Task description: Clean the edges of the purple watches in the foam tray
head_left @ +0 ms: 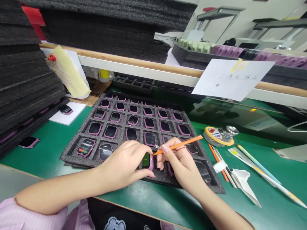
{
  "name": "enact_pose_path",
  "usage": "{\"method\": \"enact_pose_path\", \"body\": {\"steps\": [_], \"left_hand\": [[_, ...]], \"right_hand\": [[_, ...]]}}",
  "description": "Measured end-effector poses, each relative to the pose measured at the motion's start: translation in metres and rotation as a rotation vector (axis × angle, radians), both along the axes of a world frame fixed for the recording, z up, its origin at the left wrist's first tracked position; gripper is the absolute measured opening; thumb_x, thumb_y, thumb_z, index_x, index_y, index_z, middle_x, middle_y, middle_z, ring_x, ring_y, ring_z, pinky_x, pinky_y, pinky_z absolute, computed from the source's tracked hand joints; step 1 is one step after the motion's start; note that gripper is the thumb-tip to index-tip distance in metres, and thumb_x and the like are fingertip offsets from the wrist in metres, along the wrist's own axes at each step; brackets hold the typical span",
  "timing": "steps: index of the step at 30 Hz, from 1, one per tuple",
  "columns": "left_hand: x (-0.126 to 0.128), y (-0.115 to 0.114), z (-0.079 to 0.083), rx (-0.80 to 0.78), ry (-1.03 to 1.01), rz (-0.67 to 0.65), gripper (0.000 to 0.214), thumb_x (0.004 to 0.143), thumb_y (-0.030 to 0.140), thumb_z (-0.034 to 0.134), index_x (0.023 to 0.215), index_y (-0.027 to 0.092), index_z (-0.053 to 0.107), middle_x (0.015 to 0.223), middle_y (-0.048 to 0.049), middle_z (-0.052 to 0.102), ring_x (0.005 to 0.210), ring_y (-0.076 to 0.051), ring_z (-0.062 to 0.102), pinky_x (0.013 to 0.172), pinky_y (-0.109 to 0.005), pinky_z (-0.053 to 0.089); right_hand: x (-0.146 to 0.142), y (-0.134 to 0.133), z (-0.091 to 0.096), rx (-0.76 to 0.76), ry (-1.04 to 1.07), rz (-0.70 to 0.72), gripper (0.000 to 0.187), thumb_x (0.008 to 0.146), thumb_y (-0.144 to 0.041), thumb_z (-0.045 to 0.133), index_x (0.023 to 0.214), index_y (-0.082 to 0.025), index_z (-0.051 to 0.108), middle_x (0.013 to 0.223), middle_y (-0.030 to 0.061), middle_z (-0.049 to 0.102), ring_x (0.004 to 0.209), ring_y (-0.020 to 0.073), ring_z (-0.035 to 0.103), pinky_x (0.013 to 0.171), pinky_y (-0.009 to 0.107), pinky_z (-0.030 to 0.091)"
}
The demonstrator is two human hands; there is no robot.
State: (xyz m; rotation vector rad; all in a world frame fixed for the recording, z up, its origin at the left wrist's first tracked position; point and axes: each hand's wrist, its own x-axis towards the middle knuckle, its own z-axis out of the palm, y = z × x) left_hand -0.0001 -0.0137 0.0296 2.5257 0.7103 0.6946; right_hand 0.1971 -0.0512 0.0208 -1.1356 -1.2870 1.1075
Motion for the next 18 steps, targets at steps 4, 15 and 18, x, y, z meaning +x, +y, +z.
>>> {"method": "enact_pose_path", "body": {"steps": [4,15,18], "left_hand": [[0.001,-0.001,0.000,0.004,-0.001,0.025,0.047,0.083,0.039,0.078,0.116,0.015,0.055,0.111,-0.0094,0.070,0.107,-0.026,0.064,0.095,-0.041,0.051],[-0.009,0.007,0.008,0.039,0.120,0.159,0.052,0.080,0.061,0.072,0.098,0.012,0.065,0.101,-0.0114,0.062,0.098,-0.030,0.057,0.088,-0.049,0.049],[-0.022,0.006,0.010,0.103,0.196,0.164,0.044,0.087,0.059,0.064,0.095,0.015,0.069,0.100,-0.0111,0.059,0.097,-0.030,0.055,0.086,-0.050,0.048]], "right_hand": [[0.002,-0.005,-0.002,0.019,-0.070,-0.002,0.031,0.098,-0.049,0.057,0.084,-0.021,0.051,0.064,-0.0022,0.064,0.052,0.0095,0.061,0.051,0.021,0.054],[0.002,-0.007,-0.003,0.188,-0.337,-0.007,0.021,0.105,-0.036,0.045,0.089,-0.023,0.048,0.068,-0.0028,0.061,0.052,0.0101,0.061,0.050,0.022,0.054],[0.002,-0.009,-0.004,0.265,-0.400,-0.048,0.019,0.103,-0.032,0.048,0.087,-0.022,0.051,0.072,-0.0009,0.060,0.058,0.0105,0.060,0.053,0.022,0.050]]}}
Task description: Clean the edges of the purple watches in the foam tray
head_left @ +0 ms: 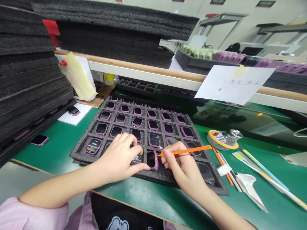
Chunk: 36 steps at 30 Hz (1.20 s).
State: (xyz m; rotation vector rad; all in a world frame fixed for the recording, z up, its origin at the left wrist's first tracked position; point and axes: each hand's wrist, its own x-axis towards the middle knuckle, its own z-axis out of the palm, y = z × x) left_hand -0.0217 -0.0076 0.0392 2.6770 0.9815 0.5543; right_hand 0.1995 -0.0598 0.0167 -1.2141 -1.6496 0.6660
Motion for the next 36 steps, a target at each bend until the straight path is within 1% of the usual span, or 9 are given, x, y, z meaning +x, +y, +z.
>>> {"method": "enact_pose_path", "body": {"steps": [3,6,10,12,16,21,27,32,36], "left_hand": [[-0.014,-0.004,-0.002,-0.005,-0.023,-0.029,0.035,0.089,0.051,0.067,0.101,0.019,0.069,0.105,-0.0103,0.060,0.101,-0.029,0.056,0.089,-0.048,0.049],[-0.026,-0.008,-0.008,0.056,-0.102,-0.033,0.028,0.090,0.043,0.069,0.108,0.022,0.067,0.116,-0.0098,0.063,0.112,-0.028,0.058,0.096,-0.048,0.048],[-0.036,-0.010,-0.020,0.241,-0.222,-0.069,0.022,0.093,0.034,0.067,0.109,0.018,0.065,0.114,-0.0097,0.071,0.110,-0.025,0.065,0.099,-0.045,0.050],[-0.038,-0.009,-0.023,0.284,-0.253,-0.081,0.020,0.093,0.032,0.067,0.107,0.017,0.065,0.114,-0.0098,0.073,0.109,-0.025,0.068,0.098,-0.043,0.052],[-0.040,-0.010,-0.026,0.240,-0.271,-0.056,0.024,0.093,0.035,0.067,0.111,0.019,0.062,0.115,-0.0086,0.075,0.108,-0.024,0.070,0.096,-0.041,0.055],[-0.040,-0.012,-0.029,0.155,-0.279,0.022,0.037,0.091,0.041,0.069,0.116,0.017,0.056,0.115,-0.0108,0.074,0.106,-0.024,0.070,0.092,-0.040,0.057],[-0.039,-0.012,-0.030,0.134,-0.273,0.020,0.038,0.091,0.041,0.069,0.117,0.018,0.054,0.115,-0.0097,0.072,0.106,-0.025,0.068,0.093,-0.040,0.055],[-0.039,-0.011,-0.021,0.113,-0.241,0.029,0.045,0.088,0.044,0.071,0.118,0.016,0.052,0.111,-0.0105,0.070,0.105,-0.026,0.065,0.095,-0.044,0.052],[-0.046,-0.006,-0.010,0.134,-0.118,0.126,0.046,0.085,0.057,0.069,0.101,0.016,0.059,0.102,-0.0100,0.064,0.098,-0.029,0.060,0.088,-0.048,0.050]], "right_hand": [[-0.002,0.000,0.005,0.092,-0.042,-0.026,0.016,0.101,-0.028,0.052,0.086,-0.022,0.055,0.078,0.0008,0.060,0.068,0.0116,0.060,0.061,0.023,0.049],[-0.012,0.004,0.013,0.124,-0.037,-0.025,0.012,0.102,-0.027,0.050,0.092,-0.023,0.055,0.080,-0.0002,0.061,0.066,0.0103,0.062,0.062,0.023,0.050],[-0.036,0.016,0.017,-0.018,0.057,0.089,0.017,0.103,-0.035,0.047,0.094,-0.022,0.052,0.077,-0.0003,0.063,0.061,0.0105,0.062,0.056,0.022,0.050],[-0.047,0.022,0.015,-0.084,0.089,0.129,0.021,0.104,-0.038,0.045,0.092,-0.022,0.051,0.074,-0.0002,0.063,0.059,0.0108,0.061,0.055,0.023,0.051],[-0.059,0.027,0.009,-0.122,0.089,0.160,0.026,0.104,-0.041,0.043,0.088,-0.021,0.050,0.069,-0.0012,0.059,0.057,0.0108,0.061,0.056,0.023,0.052],[-0.059,0.025,0.008,-0.136,0.081,0.163,0.029,0.103,-0.046,0.043,0.090,-0.021,0.050,0.075,0.0001,0.059,0.059,0.0110,0.062,0.058,0.024,0.055],[-0.060,0.026,0.009,-0.143,0.063,0.175,0.032,0.102,-0.050,0.043,0.089,-0.022,0.048,0.075,-0.0001,0.058,0.059,0.0108,0.062,0.059,0.024,0.055],[-0.059,0.028,0.010,-0.165,0.055,0.186,0.034,0.102,-0.053,0.042,0.088,-0.022,0.047,0.072,-0.0006,0.059,0.059,0.0112,0.062,0.059,0.024,0.055],[-0.059,0.029,0.010,-0.187,0.064,0.187,0.035,0.103,-0.054,0.040,0.087,-0.023,0.045,0.069,-0.0008,0.061,0.058,0.0119,0.062,0.060,0.025,0.055]]}}
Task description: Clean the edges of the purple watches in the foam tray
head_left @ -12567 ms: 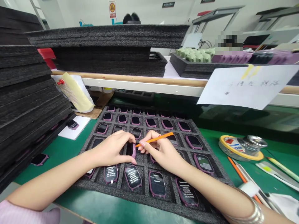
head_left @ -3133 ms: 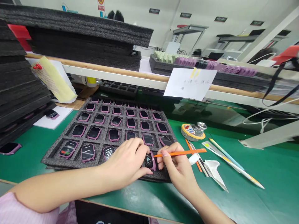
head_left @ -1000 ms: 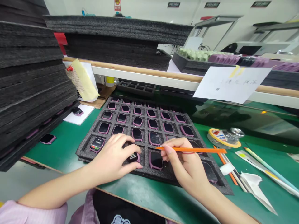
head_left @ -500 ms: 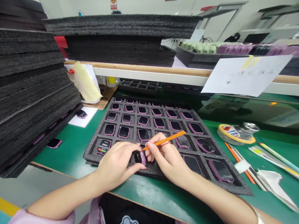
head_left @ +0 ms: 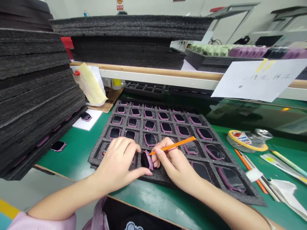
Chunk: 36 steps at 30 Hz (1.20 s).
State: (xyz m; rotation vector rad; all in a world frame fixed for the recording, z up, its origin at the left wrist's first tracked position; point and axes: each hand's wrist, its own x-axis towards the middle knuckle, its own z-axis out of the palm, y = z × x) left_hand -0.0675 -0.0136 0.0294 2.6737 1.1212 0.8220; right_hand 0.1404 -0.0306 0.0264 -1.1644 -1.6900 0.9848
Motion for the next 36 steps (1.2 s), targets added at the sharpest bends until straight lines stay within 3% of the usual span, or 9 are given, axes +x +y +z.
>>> {"method": "enact_pose_path", "body": {"steps": [3,9,12,16,19,23,27,36], "left_hand": [[-0.011,0.008,0.008,0.001,0.134,0.011,0.041,0.088,0.058,0.064,0.094,0.017,0.065,0.104,-0.0103,0.061,0.099,-0.030,0.057,0.087,-0.049,0.048],[-0.038,0.016,0.016,-0.082,0.165,-0.118,0.030,0.091,0.047,0.066,0.106,0.022,0.066,0.111,-0.0085,0.063,0.106,-0.027,0.059,0.093,-0.045,0.050],[-0.047,0.013,0.008,-0.087,0.059,-0.166,0.025,0.092,0.039,0.067,0.110,0.022,0.063,0.114,-0.0072,0.069,0.110,-0.023,0.062,0.098,-0.041,0.050],[-0.053,0.010,-0.006,0.019,-0.066,-0.190,0.023,0.092,0.032,0.070,0.109,0.020,0.063,0.118,-0.0082,0.073,0.115,-0.022,0.066,0.100,-0.038,0.051],[-0.053,0.010,-0.011,0.065,-0.085,-0.192,0.021,0.091,0.031,0.071,0.108,0.020,0.064,0.116,-0.0082,0.074,0.111,-0.022,0.069,0.096,-0.038,0.054],[-0.053,0.009,-0.012,0.005,-0.094,-0.149,0.030,0.091,0.036,0.071,0.114,0.022,0.060,0.114,-0.0070,0.074,0.106,-0.022,0.070,0.093,-0.037,0.057],[-0.053,0.008,-0.014,-0.033,-0.132,-0.055,0.050,0.085,0.048,0.074,0.121,0.020,0.052,0.114,-0.0094,0.073,0.103,-0.024,0.072,0.090,-0.038,0.059],[-0.052,0.008,-0.015,-0.095,-0.121,-0.056,0.046,0.087,0.045,0.073,0.121,0.022,0.051,0.117,-0.0076,0.071,0.107,-0.024,0.069,0.094,-0.039,0.056]], "right_hand": [[0.000,0.000,-0.001,-0.021,0.002,0.000,0.035,0.102,-0.055,0.041,0.088,-0.023,0.045,0.069,0.0002,0.063,0.059,0.0126,0.063,0.058,0.026,0.055],[0.004,0.000,0.002,-0.065,0.001,-0.001,0.032,0.102,-0.051,0.042,0.087,-0.023,0.044,0.068,0.0008,0.065,0.058,0.0132,0.064,0.056,0.026,0.056],[0.001,0.003,0.009,-0.072,-0.007,0.018,0.029,0.102,-0.047,0.044,0.086,-0.023,0.044,0.067,-0.0006,0.063,0.056,0.0125,0.063,0.055,0.025,0.055],[-0.016,0.011,0.021,-0.014,-0.006,0.079,0.023,0.102,-0.041,0.045,0.088,-0.023,0.047,0.069,-0.0014,0.062,0.058,0.0117,0.063,0.056,0.024,0.053],[-0.034,0.018,0.025,0.023,0.012,0.150,0.021,0.102,-0.037,0.045,0.088,-0.022,0.048,0.071,-0.0011,0.062,0.062,0.0116,0.064,0.061,0.024,0.054],[-0.050,0.026,0.021,-0.031,0.057,0.199,0.022,0.102,-0.040,0.045,0.087,-0.023,0.045,0.068,-0.0022,0.060,0.061,0.0122,0.064,0.059,0.025,0.055],[-0.053,0.029,0.015,-0.099,0.040,0.220,0.021,0.102,-0.040,0.044,0.088,-0.023,0.043,0.066,-0.0014,0.064,0.059,0.0128,0.065,0.059,0.026,0.056],[-0.054,0.030,0.013,-0.025,-0.034,0.214,0.019,0.102,-0.036,0.042,0.087,-0.025,0.040,0.066,-0.0028,0.060,0.059,0.0137,0.064,0.061,0.028,0.054]]}}
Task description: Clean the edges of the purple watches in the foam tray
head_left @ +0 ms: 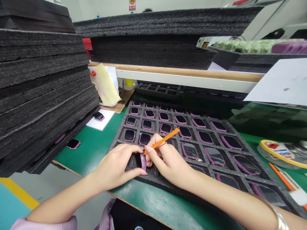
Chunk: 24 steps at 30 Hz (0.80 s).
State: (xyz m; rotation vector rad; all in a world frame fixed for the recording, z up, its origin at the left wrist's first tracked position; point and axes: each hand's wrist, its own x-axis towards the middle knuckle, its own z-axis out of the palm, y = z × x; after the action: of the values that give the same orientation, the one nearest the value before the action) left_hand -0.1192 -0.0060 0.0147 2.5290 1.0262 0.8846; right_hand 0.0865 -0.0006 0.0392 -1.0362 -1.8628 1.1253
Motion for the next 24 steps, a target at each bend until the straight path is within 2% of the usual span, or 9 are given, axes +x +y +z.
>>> {"method": "enact_pose_path", "body": {"steps": [3,6,8,11,16,19,24], "left_hand": [[0.001,0.001,0.004,0.001,0.037,0.021,0.053,0.085,0.051,0.073,0.122,0.020,0.050,0.118,-0.0094,0.069,0.109,-0.025,0.065,0.094,-0.042,0.053],[-0.001,0.002,0.010,0.040,0.138,0.145,0.052,0.083,0.063,0.068,0.105,0.018,0.057,0.106,-0.0097,0.065,0.102,-0.029,0.060,0.090,-0.047,0.050],[-0.005,0.002,0.015,0.069,0.233,0.178,0.043,0.089,0.061,0.061,0.095,0.018,0.061,0.101,-0.0087,0.063,0.099,-0.029,0.057,0.087,-0.047,0.049],[-0.017,0.005,0.021,0.123,0.316,0.110,0.029,0.095,0.048,0.057,0.096,0.021,0.066,0.101,-0.0074,0.062,0.100,-0.027,0.056,0.088,-0.044,0.049],[-0.046,0.016,0.024,0.153,0.336,0.045,0.022,0.091,0.046,0.065,0.102,0.027,0.069,0.108,-0.0052,0.066,0.101,-0.026,0.062,0.085,-0.037,0.053],[-0.059,0.025,0.020,0.186,0.287,-0.016,0.023,0.091,0.041,0.065,0.110,0.029,0.068,0.112,-0.0038,0.069,0.101,-0.023,0.066,0.085,-0.030,0.056],[-0.063,0.026,0.014,0.179,0.214,-0.032,0.016,0.090,0.038,0.068,0.103,0.030,0.071,0.113,-0.0038,0.072,0.102,-0.023,0.069,0.085,-0.029,0.057]], "right_hand": [[0.002,0.001,0.001,-0.012,-0.011,0.007,0.019,0.101,-0.036,0.045,0.086,-0.025,0.042,0.064,-0.0034,0.059,0.058,0.0137,0.063,0.061,0.028,0.051],[0.005,0.004,0.002,-0.065,0.025,-0.005,0.021,0.099,-0.038,0.048,0.084,-0.024,0.043,0.060,-0.0043,0.058,0.055,0.0135,0.061,0.056,0.026,0.049],[0.006,0.007,0.003,-0.082,0.059,-0.033,0.021,0.099,-0.038,0.048,0.085,-0.024,0.044,0.060,-0.0051,0.056,0.054,0.0128,0.060,0.054,0.025,0.049],[0.000,0.011,0.007,-0.083,0.106,-0.056,0.018,0.097,-0.035,0.052,0.086,-0.022,0.048,0.066,-0.0050,0.056,0.054,0.0104,0.060,0.054,0.023,0.050],[-0.025,0.020,0.012,-0.079,0.167,-0.001,0.007,0.092,-0.024,0.060,0.087,-0.020,0.059,0.073,-0.0025,0.064,0.058,0.0097,0.063,0.057,0.022,0.052],[-0.037,0.028,0.005,-0.111,0.224,0.007,0.007,0.090,-0.023,0.063,0.085,-0.020,0.060,0.072,-0.0032,0.064,0.058,0.0095,0.064,0.058,0.021,0.053],[-0.041,0.035,-0.014,-0.227,0.341,-0.010,0.018,0.088,-0.034,0.067,0.086,-0.020,0.056,0.072,-0.0028,0.064,0.058,0.0104,0.066,0.062,0.025,0.057]]}}
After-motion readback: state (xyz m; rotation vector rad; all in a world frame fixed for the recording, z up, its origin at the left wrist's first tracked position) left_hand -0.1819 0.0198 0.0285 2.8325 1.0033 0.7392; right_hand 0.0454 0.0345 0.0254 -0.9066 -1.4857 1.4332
